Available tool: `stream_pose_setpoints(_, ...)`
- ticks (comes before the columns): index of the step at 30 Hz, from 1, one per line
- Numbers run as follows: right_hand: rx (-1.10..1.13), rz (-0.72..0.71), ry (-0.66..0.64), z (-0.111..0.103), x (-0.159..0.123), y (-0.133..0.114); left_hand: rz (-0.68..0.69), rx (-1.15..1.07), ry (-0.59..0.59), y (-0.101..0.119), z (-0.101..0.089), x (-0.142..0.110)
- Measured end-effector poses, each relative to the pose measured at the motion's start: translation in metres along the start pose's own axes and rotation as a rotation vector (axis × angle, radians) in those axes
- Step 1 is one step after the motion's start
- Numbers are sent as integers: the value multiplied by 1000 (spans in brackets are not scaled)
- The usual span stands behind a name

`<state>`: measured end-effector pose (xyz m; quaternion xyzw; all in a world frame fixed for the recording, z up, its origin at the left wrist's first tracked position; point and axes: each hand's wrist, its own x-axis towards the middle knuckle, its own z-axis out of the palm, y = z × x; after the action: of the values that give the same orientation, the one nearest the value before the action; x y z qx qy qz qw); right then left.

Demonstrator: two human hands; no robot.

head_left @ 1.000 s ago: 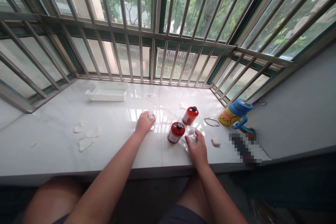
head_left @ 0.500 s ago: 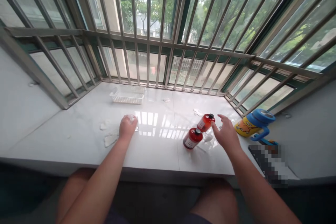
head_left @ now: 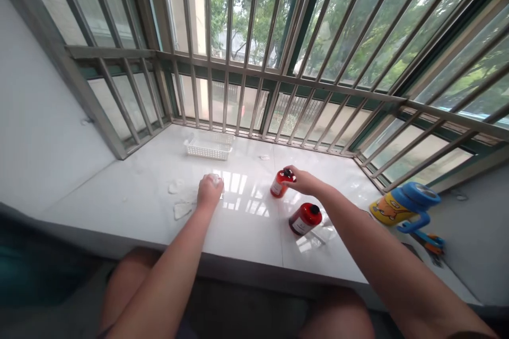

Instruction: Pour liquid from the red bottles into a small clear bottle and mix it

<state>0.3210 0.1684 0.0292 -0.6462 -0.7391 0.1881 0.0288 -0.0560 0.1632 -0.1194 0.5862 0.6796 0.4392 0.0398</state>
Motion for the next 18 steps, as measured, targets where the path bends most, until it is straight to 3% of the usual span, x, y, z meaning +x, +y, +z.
stream_pose_setpoints(5,-21,-125,-110,-9,-31,-22,-10,-6,-6,0,0,-1)
stream_pose_setpoints(9,-196,-66,-293,-19,-64,-7,-17,-19,-8,0,2,-2)
stream_pose_setpoints(12,-248,-5,-394,-17,-75,8,-20,-27,-7,-1,2,-2)
stream_pose_setpoints(15,-221,-9,-350,-13,-68,17,-22,-32,-7,-1,2,-3)
stream_pose_setpoints(18,-179,-55,-191,-12,-54,18,-15,-35,-10,0,0,-3)
